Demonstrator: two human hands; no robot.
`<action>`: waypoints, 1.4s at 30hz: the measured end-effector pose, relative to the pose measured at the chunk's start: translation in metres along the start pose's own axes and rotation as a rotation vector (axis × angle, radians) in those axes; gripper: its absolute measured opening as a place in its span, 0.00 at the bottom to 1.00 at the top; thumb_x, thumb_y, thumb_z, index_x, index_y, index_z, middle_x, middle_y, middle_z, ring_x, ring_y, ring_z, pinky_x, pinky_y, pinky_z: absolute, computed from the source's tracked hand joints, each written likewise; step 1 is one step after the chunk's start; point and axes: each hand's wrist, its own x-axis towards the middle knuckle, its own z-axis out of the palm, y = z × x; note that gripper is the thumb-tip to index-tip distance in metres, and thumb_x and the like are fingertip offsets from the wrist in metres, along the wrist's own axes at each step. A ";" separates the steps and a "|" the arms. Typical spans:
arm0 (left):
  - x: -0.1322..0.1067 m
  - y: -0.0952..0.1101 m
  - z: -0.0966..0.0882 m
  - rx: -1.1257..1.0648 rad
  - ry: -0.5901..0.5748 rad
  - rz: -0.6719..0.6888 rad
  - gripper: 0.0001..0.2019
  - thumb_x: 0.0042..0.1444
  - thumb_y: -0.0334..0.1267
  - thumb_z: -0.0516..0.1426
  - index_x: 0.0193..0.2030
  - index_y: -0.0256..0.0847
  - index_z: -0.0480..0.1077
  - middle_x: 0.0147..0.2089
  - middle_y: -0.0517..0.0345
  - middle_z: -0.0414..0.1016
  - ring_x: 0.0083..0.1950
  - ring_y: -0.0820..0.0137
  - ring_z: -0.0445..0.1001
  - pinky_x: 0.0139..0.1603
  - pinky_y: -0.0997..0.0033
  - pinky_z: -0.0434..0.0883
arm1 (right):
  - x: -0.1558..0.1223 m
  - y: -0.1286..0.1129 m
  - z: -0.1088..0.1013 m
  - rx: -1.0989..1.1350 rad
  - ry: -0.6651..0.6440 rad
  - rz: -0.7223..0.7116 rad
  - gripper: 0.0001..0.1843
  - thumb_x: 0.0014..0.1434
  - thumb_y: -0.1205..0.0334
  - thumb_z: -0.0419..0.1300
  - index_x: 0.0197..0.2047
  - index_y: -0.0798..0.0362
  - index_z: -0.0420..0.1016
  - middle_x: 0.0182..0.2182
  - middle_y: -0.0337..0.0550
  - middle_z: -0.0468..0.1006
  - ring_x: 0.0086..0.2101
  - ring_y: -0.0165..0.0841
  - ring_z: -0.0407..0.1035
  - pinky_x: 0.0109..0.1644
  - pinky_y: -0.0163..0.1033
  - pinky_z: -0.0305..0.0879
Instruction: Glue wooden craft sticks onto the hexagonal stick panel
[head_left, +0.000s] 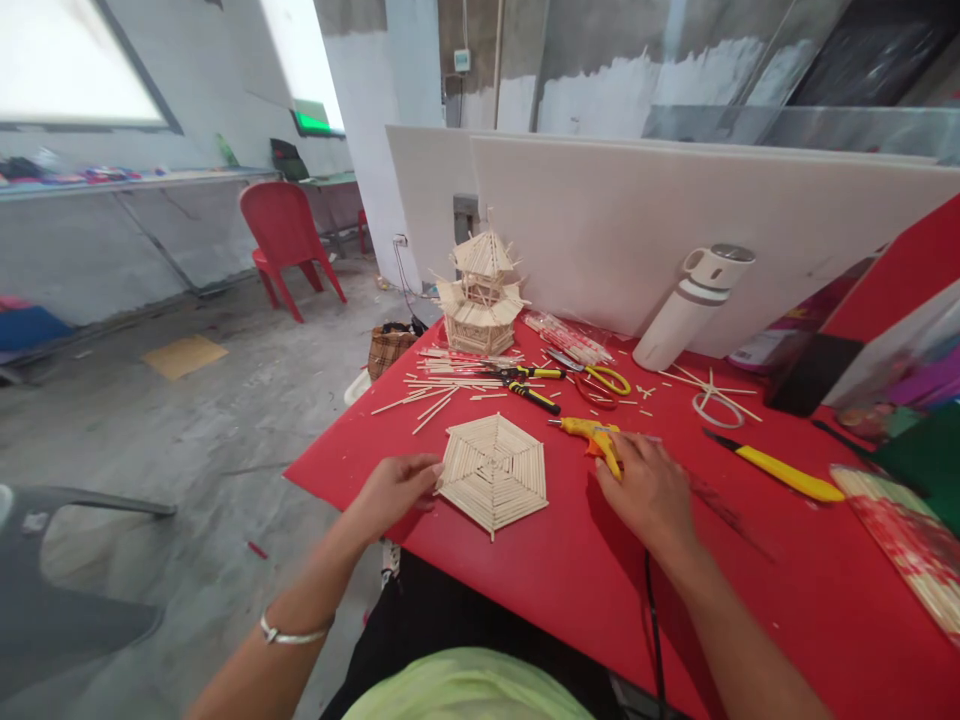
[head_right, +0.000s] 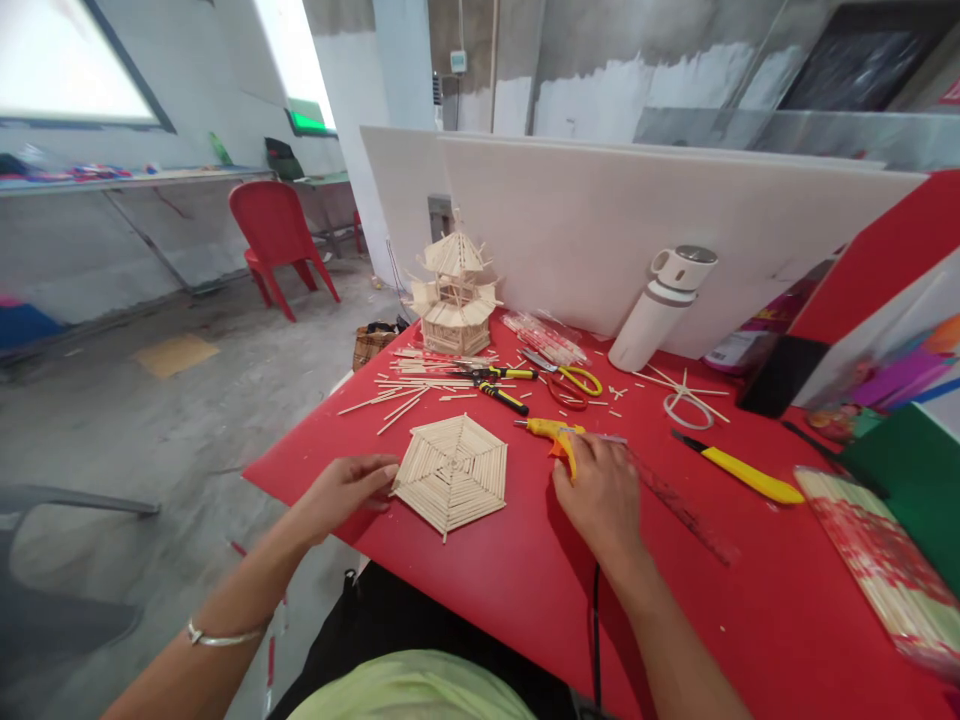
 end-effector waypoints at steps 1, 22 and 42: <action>-0.001 -0.001 -0.004 0.049 0.063 0.046 0.18 0.47 0.47 0.69 0.40 0.36 0.81 0.31 0.53 0.82 0.33 0.63 0.79 0.35 0.69 0.76 | -0.001 -0.004 -0.002 0.019 -0.005 -0.038 0.22 0.64 0.57 0.54 0.57 0.56 0.74 0.53 0.56 0.77 0.52 0.49 0.69 0.53 0.51 0.64; -0.067 -0.070 -0.051 1.158 0.216 0.877 0.11 0.66 0.38 0.55 0.37 0.43 0.79 0.31 0.55 0.73 0.33 0.69 0.71 0.36 0.70 0.66 | -0.035 -0.100 -0.017 0.463 -0.111 -0.501 0.15 0.66 0.63 0.57 0.54 0.49 0.76 0.51 0.51 0.77 0.52 0.43 0.69 0.57 0.54 0.65; -0.024 -0.080 -0.028 1.165 0.615 0.547 0.22 0.68 0.46 0.49 0.62 0.41 0.71 0.68 0.43 0.69 0.69 0.51 0.64 0.71 0.46 0.51 | -0.031 -0.098 0.011 0.961 0.115 -0.356 0.18 0.64 0.68 0.52 0.54 0.50 0.76 0.47 0.47 0.79 0.48 0.38 0.71 0.55 0.44 0.66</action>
